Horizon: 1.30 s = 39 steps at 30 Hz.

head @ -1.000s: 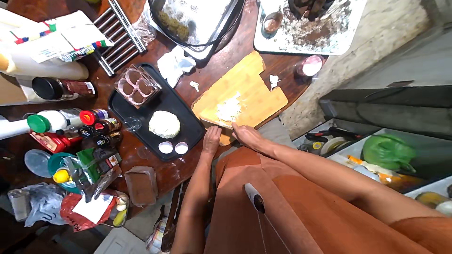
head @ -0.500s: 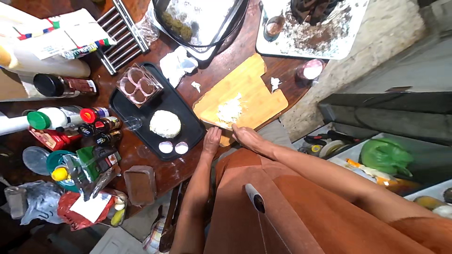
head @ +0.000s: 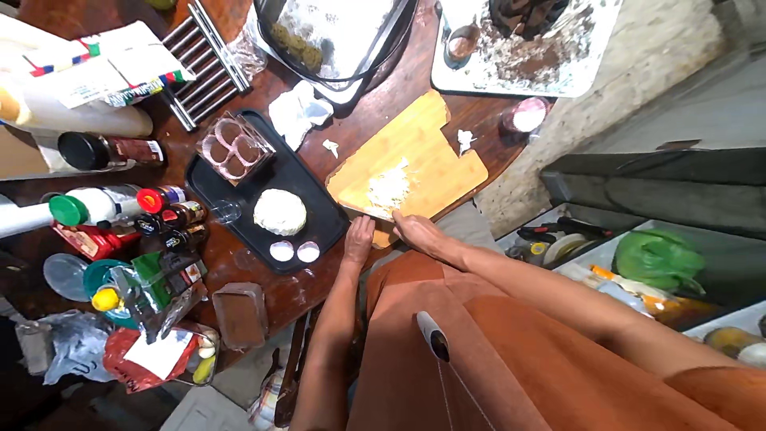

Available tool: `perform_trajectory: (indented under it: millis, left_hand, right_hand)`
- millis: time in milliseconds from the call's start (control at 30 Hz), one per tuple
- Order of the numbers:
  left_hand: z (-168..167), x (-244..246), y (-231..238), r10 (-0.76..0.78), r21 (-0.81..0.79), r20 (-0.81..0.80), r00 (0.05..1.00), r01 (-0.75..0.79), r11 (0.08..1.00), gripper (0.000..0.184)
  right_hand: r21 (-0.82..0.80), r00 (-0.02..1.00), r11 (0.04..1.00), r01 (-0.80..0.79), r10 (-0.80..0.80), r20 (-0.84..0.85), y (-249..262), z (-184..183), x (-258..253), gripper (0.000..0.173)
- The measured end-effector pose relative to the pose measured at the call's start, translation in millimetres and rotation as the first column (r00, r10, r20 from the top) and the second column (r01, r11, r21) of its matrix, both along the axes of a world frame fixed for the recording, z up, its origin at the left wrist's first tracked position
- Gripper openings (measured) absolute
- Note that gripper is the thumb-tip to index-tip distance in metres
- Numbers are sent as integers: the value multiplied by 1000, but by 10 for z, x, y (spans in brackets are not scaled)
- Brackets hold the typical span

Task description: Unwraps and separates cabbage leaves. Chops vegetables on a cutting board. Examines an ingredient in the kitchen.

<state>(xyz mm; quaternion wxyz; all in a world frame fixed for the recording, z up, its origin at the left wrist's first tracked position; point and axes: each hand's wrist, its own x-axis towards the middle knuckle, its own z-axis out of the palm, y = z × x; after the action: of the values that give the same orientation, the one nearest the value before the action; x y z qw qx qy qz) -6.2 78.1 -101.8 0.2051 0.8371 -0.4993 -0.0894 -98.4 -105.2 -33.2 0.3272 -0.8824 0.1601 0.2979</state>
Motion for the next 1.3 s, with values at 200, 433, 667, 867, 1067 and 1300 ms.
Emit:
perform_trajectory:
  millis: [200,433,667,867,1067,1300]
  left_hand:
    - [-56,-43,54,-14,-20,-30,999,13,1000,26]
    - [-15,-9,22,-24,-15,-56,998,23,1000,19]
    - [0,-25,38,-8,1,-18,1000,8,1000,11]
    - [8,-11,10,-14,-12,-6,1000,13,1000,13]
    - [-25,7,10,-15,-22,5,1000,15,1000,13]
    - [14,3,13,-8,4,7,1000,8,1000,13]
  right_hand:
    - [-13,995,995,99,-99,31,-84,41,-2,18]
    - [-14,996,997,70,-69,52,-49,81,-46,19]
    - [4,999,1000,-8,8,34,-44,165,-132,20]
    - [8,1000,1000,2,-1,-13,-18,122,-26,22]
    - [8,1000,1000,3,-2,-28,-22,76,-6,22]
    - [4,1000,1000,-2,2,-19,-19,96,-22,20]
